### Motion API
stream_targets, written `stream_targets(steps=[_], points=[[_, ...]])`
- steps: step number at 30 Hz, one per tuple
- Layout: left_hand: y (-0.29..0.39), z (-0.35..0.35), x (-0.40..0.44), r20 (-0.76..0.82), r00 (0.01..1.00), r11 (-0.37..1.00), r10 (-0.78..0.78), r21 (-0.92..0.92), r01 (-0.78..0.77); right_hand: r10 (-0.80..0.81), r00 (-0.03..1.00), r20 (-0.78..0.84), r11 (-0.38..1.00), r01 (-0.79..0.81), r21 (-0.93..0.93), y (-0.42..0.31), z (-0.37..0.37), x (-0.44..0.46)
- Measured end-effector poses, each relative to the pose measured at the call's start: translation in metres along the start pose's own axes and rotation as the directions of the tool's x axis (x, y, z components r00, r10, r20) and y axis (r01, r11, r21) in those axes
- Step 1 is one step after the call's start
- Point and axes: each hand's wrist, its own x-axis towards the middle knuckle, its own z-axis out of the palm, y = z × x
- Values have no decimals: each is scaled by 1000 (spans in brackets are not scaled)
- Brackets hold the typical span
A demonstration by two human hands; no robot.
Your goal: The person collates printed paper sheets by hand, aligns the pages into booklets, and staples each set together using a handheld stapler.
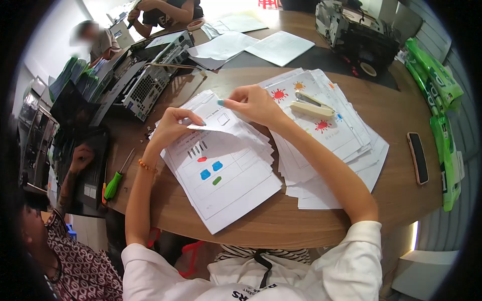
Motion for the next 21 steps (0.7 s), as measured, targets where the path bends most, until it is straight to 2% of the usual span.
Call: stream_targets(steps=[1, 2, 4, 6, 8, 9, 10, 12, 14, 18, 20, 21], points=[[-5, -2, 3, 23, 999, 1000, 28, -12, -27, 7, 999, -37, 987, -13, -160, 3, 2, 3], [-8, -4, 3, 46, 997, 998, 55, -24, -54, -2, 1000, -27, 986, -3, -165, 7, 6, 5], [-6, -4, 2, 42, 997, 998, 57, -13, -57, -25, 1000, -1, 877, 21, -480, 2, 14, 4], [-4, -4, 1, 55, 997, 999, 54, -3, -54, 7, 1000, -10, 881, -11, -473, 2, 16, 7], [-3, -5, 1, 34, 997, 997, 65, -45, -63, 109, 994, -8, 965, -108, -238, 13, 15, 18], [-2, -5, 2, 29, 997, 997, 68, -45, -66, 102, 994, -41, 983, -107, -150, 16, 13, 19], [-1, -5, 3, 2, 996, 996, 85, -40, -85, 97, 995, -37, 983, -102, -153, 20, 12, 22], [-1, -6, 1, -23, 996, 995, 89, -40, -90, -14, 997, -72, 996, 7, -94, 22, 12, 21], [2, -7, 1, -61, 993, 993, 103, 68, -99, -58, 995, -81, 989, 46, -139, 16, 12, 17], [2, -7, 0, -50, 992, 993, 117, -13, -118, -240, 968, -74, 933, 209, -294, 8, 13, 14], [3, -9, 0, -53, 992, 993, 118, 22, -117, -298, 953, -59, 899, 259, -353, 6, 14, 11], [3, -10, 0, -53, 991, 991, 122, 58, -119, -377, 925, -52, 772, 283, -569, 4, 16, 9]])
